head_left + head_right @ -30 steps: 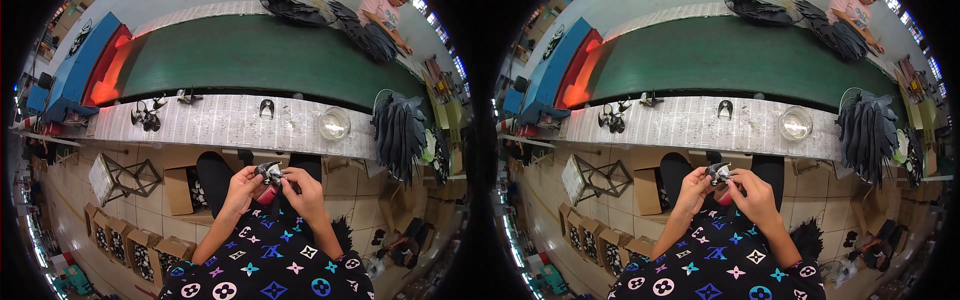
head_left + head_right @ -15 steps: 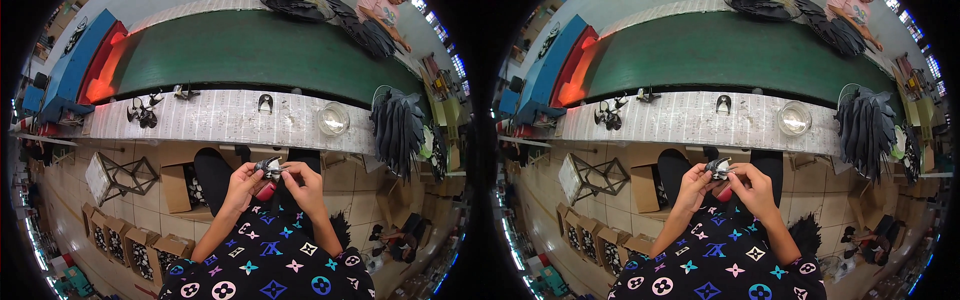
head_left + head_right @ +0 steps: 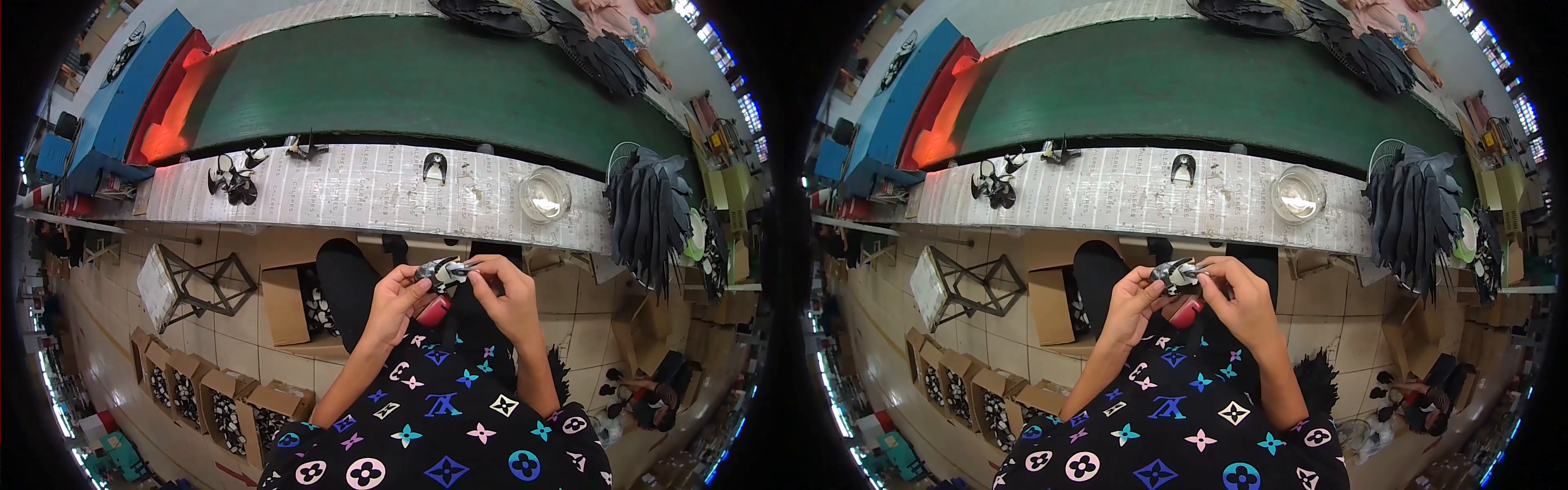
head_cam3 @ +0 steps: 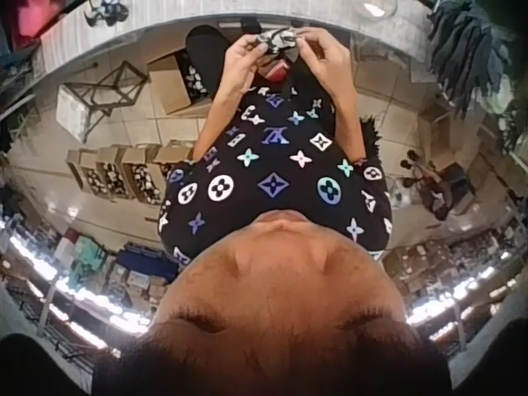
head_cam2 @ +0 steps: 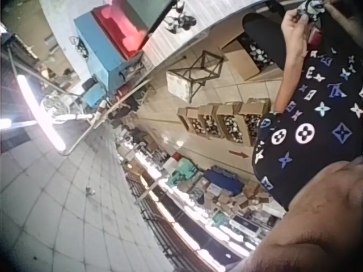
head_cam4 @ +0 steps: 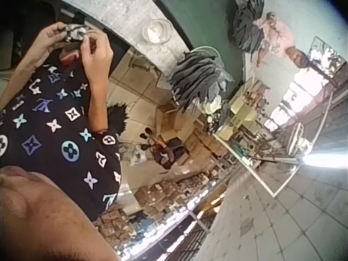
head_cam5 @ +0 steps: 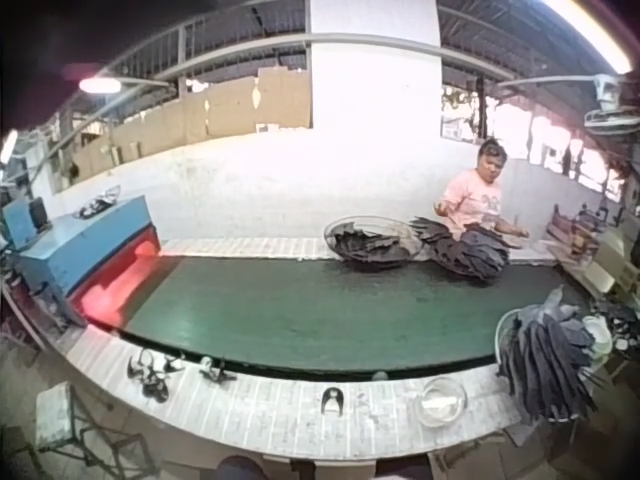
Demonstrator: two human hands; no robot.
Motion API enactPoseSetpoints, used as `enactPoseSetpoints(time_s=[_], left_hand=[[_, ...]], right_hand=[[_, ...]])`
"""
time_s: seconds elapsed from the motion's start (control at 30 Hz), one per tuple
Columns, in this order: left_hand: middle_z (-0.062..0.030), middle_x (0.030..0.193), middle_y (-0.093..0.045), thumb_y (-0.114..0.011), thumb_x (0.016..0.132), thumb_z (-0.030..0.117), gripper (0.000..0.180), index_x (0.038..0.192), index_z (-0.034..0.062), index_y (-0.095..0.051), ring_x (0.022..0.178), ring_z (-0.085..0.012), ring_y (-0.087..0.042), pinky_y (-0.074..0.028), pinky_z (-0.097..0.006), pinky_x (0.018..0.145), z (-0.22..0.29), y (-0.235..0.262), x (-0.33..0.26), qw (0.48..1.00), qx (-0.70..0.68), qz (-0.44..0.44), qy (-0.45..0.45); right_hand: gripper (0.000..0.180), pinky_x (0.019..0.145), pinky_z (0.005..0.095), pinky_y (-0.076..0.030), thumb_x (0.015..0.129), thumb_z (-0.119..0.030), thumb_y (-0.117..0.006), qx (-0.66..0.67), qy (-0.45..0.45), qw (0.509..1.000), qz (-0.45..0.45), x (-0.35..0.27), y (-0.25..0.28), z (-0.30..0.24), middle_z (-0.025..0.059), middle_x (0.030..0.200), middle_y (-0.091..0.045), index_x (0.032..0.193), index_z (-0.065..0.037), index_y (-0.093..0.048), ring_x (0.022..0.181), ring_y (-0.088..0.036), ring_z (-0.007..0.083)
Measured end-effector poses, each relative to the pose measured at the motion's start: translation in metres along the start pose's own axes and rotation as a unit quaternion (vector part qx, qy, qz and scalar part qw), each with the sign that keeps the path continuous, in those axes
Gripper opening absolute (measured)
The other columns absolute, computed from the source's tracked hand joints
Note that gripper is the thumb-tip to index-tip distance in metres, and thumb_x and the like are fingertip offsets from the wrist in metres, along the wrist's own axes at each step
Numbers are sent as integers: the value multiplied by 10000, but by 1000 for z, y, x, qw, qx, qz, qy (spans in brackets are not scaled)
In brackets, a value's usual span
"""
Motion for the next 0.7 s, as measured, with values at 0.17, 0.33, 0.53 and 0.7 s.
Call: enactPoseSetpoints(time_s=[0.17,0.33,0.53,0.7], left_hand=[[-80,993,-640,-641,886,33,167,1027,17,-553,897,-148,-650,-564,-295,821,0,0,1,1000,7,0,-2],[-87,996,-641,-641,886,34,162,1021,17,-554,883,-137,-649,-564,-280,811,-4,1,2,1000,14,5,-4],[-90,1005,-640,-639,884,20,167,1028,7,-554,894,-148,-653,-571,-280,810,-6,0,2,1000,11,3,-3],[-97,1012,-637,-636,882,8,174,1037,1,-557,911,-165,-654,-574,-304,827,-5,-1,2,1000,6,1,-7]], right_hand=[[102,543,218,-456,834,-23,-665,-88,82,992,-26,2,-7,-15,99,950,-666,897,22,-599,645,-583,103],[120,571,260,-493,822,-16,-669,-101,117,987,-42,4,-11,-17,124,950,-663,906,24,-593,692,-627,182],[126,580,285,-502,813,-16,-676,-137,123,983,-24,4,-12,-19,131,938,-661,895,18,-587,680,-633,209],[125,573,282,-498,806,-4,-676,-187,112,976,28,3,-6,-17,108,906,-662,884,13,-579,643,-620,192]])
Point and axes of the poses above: each hand's wrist, its own x-axis towards the middle knuckle, its own y-axis out of the back of the hand, z = x × y, the point moved 7 cm from there along x, towards the middle knuckle
